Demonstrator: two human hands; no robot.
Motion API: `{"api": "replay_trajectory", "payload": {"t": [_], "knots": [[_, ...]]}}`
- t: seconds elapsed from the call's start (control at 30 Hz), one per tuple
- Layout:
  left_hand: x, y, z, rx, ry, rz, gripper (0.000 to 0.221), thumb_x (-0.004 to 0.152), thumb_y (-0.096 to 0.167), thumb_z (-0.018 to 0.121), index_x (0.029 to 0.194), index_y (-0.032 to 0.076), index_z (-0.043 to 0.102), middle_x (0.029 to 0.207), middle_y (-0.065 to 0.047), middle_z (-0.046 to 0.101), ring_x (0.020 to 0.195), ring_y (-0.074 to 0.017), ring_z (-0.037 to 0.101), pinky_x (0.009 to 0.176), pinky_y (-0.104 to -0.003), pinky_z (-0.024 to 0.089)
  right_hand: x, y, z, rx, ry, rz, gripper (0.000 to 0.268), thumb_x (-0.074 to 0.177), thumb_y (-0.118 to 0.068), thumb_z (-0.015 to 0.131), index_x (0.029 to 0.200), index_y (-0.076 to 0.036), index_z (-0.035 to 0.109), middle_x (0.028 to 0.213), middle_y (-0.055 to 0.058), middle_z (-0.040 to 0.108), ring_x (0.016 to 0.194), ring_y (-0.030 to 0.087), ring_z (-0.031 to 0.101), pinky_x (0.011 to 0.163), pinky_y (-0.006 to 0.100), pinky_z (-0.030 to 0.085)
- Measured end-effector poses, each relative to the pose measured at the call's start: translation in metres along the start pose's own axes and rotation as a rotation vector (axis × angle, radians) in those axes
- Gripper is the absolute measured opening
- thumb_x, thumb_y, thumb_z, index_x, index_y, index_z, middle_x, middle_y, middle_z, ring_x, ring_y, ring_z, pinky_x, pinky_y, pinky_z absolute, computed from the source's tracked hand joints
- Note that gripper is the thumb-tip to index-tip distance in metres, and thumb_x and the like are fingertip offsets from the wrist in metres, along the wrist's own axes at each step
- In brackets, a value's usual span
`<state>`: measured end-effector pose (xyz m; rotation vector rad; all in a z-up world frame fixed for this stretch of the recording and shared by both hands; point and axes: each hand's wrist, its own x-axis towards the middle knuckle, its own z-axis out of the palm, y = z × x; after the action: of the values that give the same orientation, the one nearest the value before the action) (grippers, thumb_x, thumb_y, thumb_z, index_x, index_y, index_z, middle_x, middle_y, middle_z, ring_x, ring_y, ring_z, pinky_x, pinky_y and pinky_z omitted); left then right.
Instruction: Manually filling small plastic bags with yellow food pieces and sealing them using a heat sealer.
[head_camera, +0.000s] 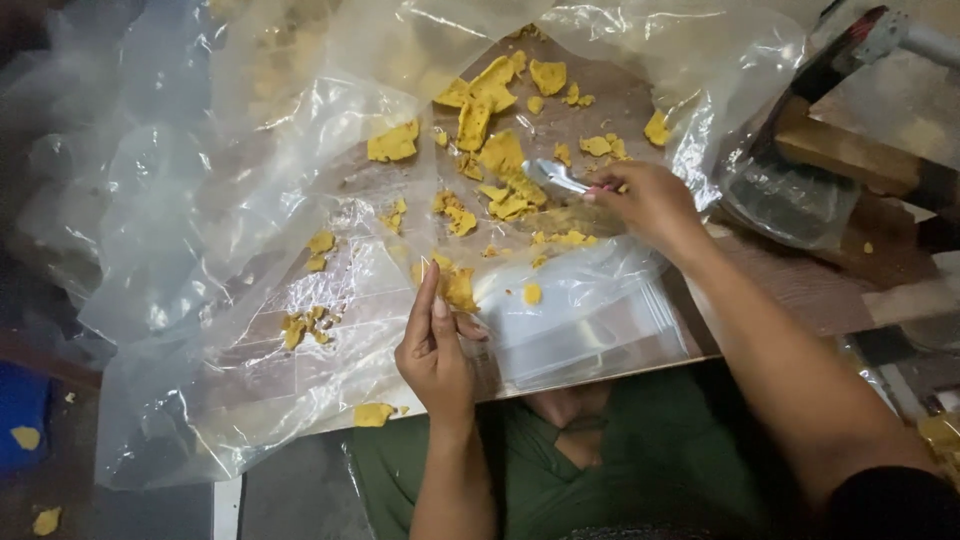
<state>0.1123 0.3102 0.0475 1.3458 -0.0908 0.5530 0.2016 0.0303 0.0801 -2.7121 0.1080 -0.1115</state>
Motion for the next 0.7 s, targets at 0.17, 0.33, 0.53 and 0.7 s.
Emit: {"api": "replay_trajectory", "payload": {"t": [0.17, 0.33, 0.53, 0.7], "knots": [[0.0, -0.007, -0.003, -0.013, -0.009, -0.018, 0.038, 0.105, 0.009, 0.049, 0.139, -0.003, 0.061, 0.051, -0.013, 0.064, 0.051, -0.019, 0.065, 0.06, -0.03, 0.055, -0.017, 0.013, -0.019, 0.413, 0.096, -0.149, 0.027, 0.093, -0.011, 0.078, 0.119, -0.003, 0.076, 0.099, 0.02, 0.071, 0.083, 0.029, 0.067, 0.067, 0.036, 0.056], [-0.001, -0.002, -0.007, 0.038, -0.083, -0.073, 0.039, 0.105, 0.009, 0.051, 0.143, 0.0, 0.056, 0.076, -0.008, 0.071, 0.059, -0.0097, 0.06, 0.06, -0.022, 0.054, -0.067, -0.005, -0.063, 0.533, -0.116, -0.108, 0.026, 0.09, -0.011, 0.069, 0.114, -0.006, 0.075, 0.078, 0.006, 0.066, 0.056, 0.012, 0.049, 0.047, 0.022, 0.036], [-0.008, 0.005, 0.005, 0.367, -0.106, 0.096, 0.038, 0.101, 0.007, 0.054, 0.139, 0.003, 0.061, 0.088, -0.01, 0.077, 0.056, -0.0094, 0.058, 0.053, -0.023, 0.045, -0.119, -0.02, -0.087, -0.191, -0.181, -0.213, 0.033, 0.086, -0.035, 0.065, 0.116, -0.027, 0.075, 0.109, -0.005, 0.075, 0.073, 0.015, 0.069, 0.057, 0.029, 0.057], [-0.022, 0.001, 0.022, 0.714, -0.2, 0.393, 0.045, 0.094, 0.004, 0.066, 0.139, 0.01, 0.064, 0.078, -0.004, 0.073, 0.05, -0.0142, 0.044, 0.05, -0.031, 0.039, -0.151, -0.059, -0.093, -0.426, 0.108, -0.455, 0.034, 0.085, -0.039, 0.067, 0.109, -0.015, 0.07, 0.104, -0.001, 0.073, 0.101, 0.022, 0.069, 0.08, 0.037, 0.052]]}}
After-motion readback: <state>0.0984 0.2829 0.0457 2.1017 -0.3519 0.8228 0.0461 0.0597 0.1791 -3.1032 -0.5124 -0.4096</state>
